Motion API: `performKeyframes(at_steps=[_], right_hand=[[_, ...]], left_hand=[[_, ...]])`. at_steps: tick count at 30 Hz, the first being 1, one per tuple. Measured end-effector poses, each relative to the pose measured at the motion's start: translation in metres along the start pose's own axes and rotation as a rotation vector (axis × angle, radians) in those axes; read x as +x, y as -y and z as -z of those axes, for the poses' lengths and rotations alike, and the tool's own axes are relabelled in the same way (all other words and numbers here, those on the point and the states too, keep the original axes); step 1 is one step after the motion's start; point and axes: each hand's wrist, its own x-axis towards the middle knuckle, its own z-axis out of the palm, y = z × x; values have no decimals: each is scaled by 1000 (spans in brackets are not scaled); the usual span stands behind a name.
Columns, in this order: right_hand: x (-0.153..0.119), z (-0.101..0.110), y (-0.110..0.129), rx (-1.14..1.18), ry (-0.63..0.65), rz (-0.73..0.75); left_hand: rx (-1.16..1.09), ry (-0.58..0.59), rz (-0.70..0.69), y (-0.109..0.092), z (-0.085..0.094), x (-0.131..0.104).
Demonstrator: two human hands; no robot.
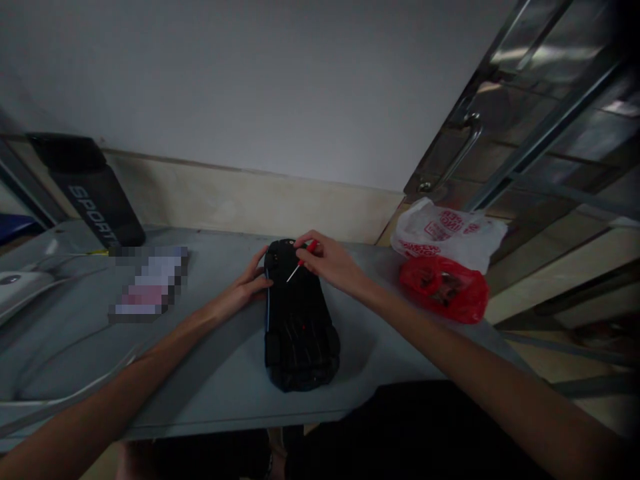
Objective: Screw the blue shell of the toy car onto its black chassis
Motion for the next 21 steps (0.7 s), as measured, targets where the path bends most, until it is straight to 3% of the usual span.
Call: performKeyframes(at_steps=[4, 7, 9, 11, 15, 21], right_hand=[[-14, 47, -41, -166, -31, -173], [-42, 60, -63, -242, 131, -213], [-59, 54, -72, -276, 267, -215], [-69, 42, -75, -312, 318, -196], [-67, 23, -77, -389, 314, -161], [-64, 17, -81, -439, 294, -125]], left_hand=[[52, -19, 1, -3, 0, -1], [89, -19, -15, 0, 5, 1], [114, -14, -55, 4, 10, 3], [168, -8, -87, 7, 16, 6], [236, 21, -118, 12, 25, 10], [251, 23, -115, 13, 27, 13]])
